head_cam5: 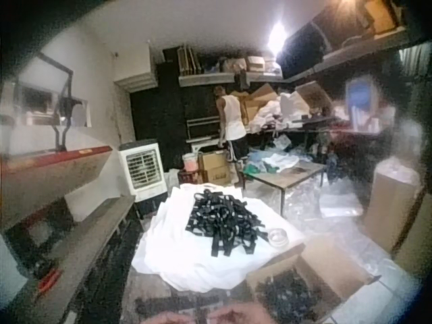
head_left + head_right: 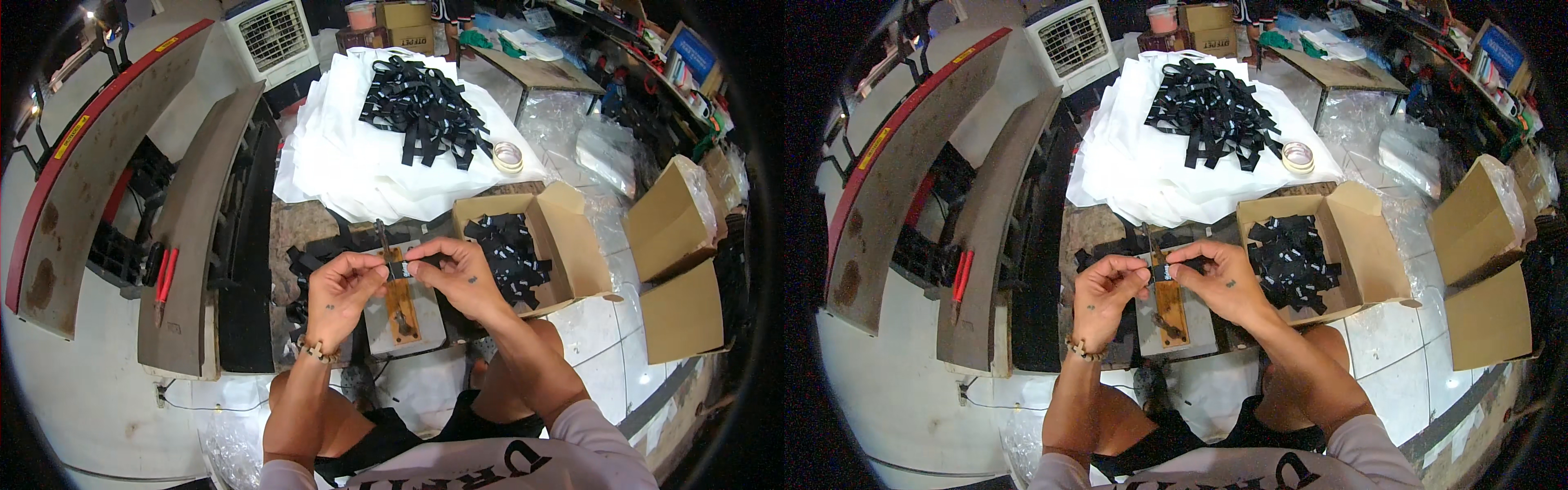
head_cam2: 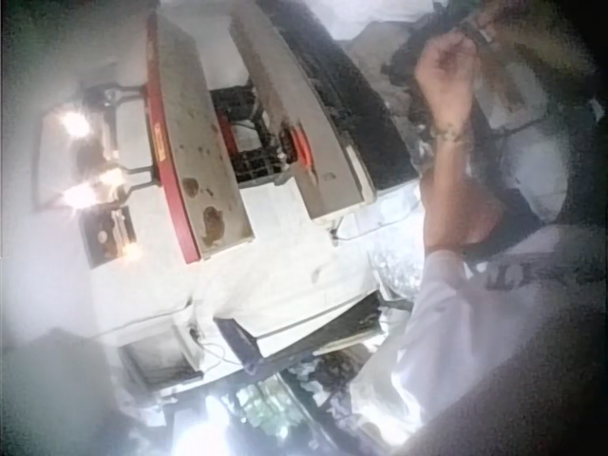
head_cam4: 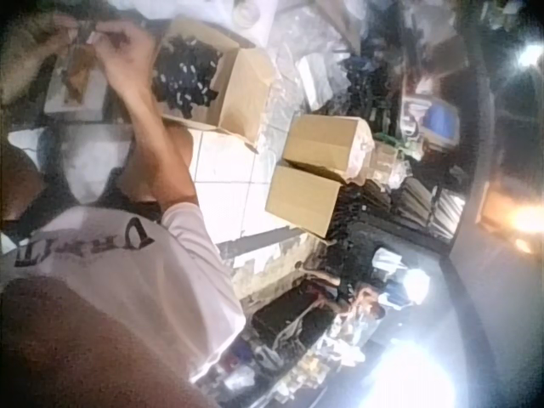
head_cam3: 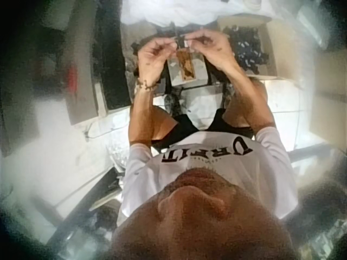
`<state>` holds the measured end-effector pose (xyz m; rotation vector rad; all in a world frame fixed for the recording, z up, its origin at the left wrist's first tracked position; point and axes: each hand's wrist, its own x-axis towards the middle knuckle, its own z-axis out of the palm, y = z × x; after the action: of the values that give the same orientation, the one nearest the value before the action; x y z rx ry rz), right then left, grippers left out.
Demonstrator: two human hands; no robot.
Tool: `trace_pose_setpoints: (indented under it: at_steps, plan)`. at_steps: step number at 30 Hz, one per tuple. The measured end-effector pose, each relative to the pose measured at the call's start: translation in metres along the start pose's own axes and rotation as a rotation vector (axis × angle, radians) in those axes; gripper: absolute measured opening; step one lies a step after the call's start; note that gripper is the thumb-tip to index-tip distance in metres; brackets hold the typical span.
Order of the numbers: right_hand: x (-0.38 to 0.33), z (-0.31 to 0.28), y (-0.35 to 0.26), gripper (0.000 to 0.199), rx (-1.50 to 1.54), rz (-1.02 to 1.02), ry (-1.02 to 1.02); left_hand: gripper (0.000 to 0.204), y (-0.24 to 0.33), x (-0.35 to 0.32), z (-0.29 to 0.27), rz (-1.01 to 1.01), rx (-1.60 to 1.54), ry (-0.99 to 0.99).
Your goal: The person picks up black textile straps and metal sliders from boxes on a workbench, slides the metal components onto the straps by hand, and uses a manual press jig to secure the assembly.
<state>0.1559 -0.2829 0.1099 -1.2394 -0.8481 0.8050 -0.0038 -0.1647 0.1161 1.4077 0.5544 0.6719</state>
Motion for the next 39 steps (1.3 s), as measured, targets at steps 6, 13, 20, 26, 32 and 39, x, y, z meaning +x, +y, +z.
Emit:
trace_pose_setpoints:
  at_steps: [6, 13, 20, 26, 32, 39]
  plan:
    - [0.0, -0.003, 0.002, 0.015, 0.002, 0.006, -0.006, 0.011, -0.004, 0.001, -0.001, 0.008, 0.005, 0.002]
    - [0.003, -0.017, 0.003, 0.016, -0.014, -0.023, 0.006, 0.011, -0.01, 0.01, -0.051, 0.008, 0.334, 0.019]
    - [0.004, -0.042, -0.002, 0.017, -0.052, -0.046, 0.022, 0.018, -0.02, 0.007, -0.101, 0.06, 1.029, 0.023]
    - [0.001, -0.049, -0.007, 0.016, 0.004, -0.045, 0.077, 0.015, -0.006, 0.004, -0.094, 0.061, 0.815, 0.064]
    - [-0.02, -0.011, -0.032, 0.015, 0.05, -0.228, 0.081, 0.014, 0.036, -0.033, -0.012, 0.356, 0.235, 0.129]
    - [-0.033, 0.022, -0.031, 0.017, -0.011, -0.33, 0.083, 0.018, 0.039, -0.043, 0.017, 0.339, 0.033, 0.044]
